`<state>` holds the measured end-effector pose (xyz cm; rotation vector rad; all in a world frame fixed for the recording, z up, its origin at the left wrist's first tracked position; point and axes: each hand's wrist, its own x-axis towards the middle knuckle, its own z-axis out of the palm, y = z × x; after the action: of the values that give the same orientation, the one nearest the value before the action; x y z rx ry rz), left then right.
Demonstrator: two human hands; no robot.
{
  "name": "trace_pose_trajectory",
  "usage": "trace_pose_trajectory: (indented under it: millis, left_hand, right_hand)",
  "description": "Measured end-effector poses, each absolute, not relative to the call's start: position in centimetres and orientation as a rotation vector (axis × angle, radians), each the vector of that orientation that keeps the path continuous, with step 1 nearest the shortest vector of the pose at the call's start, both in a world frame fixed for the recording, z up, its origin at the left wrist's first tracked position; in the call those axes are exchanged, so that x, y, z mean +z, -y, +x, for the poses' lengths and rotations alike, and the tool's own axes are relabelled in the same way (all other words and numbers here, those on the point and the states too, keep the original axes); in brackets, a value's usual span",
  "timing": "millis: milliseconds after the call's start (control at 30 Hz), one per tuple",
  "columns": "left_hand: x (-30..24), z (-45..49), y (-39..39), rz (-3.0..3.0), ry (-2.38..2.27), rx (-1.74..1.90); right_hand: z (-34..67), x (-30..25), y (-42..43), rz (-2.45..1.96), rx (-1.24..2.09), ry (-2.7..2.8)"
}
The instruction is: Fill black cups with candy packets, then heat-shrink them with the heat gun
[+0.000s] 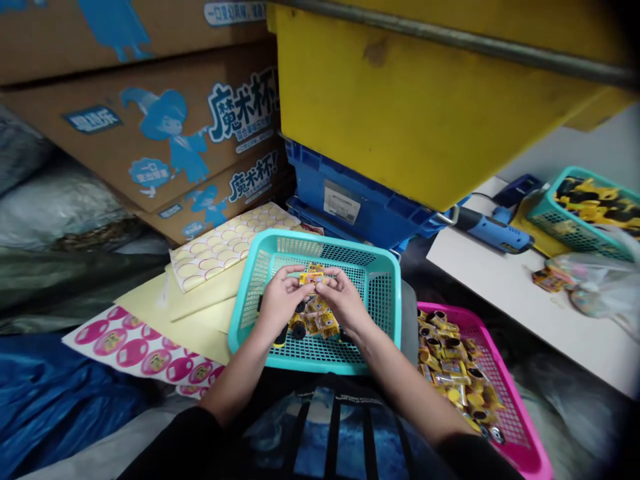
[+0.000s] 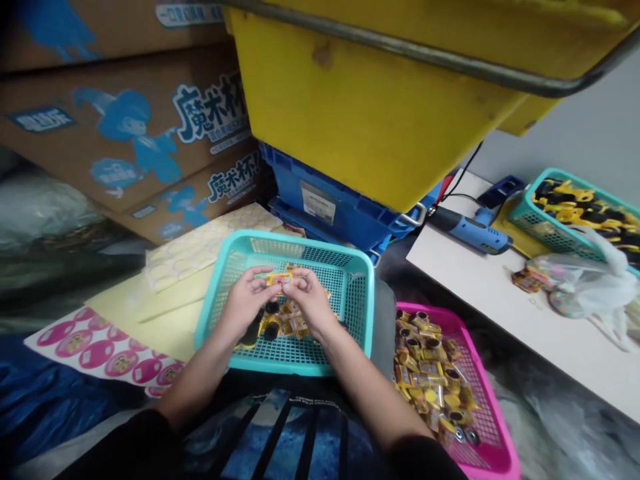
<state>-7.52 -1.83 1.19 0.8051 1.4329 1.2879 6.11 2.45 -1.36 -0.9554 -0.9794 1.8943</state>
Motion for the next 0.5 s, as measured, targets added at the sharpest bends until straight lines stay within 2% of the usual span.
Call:
trace_pose_trajectory:
  millis: [167, 233, 333, 400, 500]
  left_hand:
    - [1.5, -8.6, 2.2, 0.765, -1.488, 1.272]
    - [1.5, -9.3, 2.4, 0.766, -1.543, 1.291]
    - [1.5, -10.0, 2.7, 0.836, -1.562, 1.217]
    - [1.7, -9.9, 2.9, 0.900, -1.530, 1.146]
    - [2.0, -9.3, 2.8, 0.918, -1.471, 1.121]
  right_hand:
    - [6.4, -1.2, -2.4, -0.997, 1.980, 0.958]
    - [7.1, -1.5, -2.8, -1.156, 1.849, 1.065]
    - [7.8, -1.0, -3.5, -1.388, 1.458, 1.398]
    - [7.6, -0.2, -3.7, -1.305, 1.375, 1.630]
    - [6.5, 1.0, -4.1, -1.064, 1.528, 1.802]
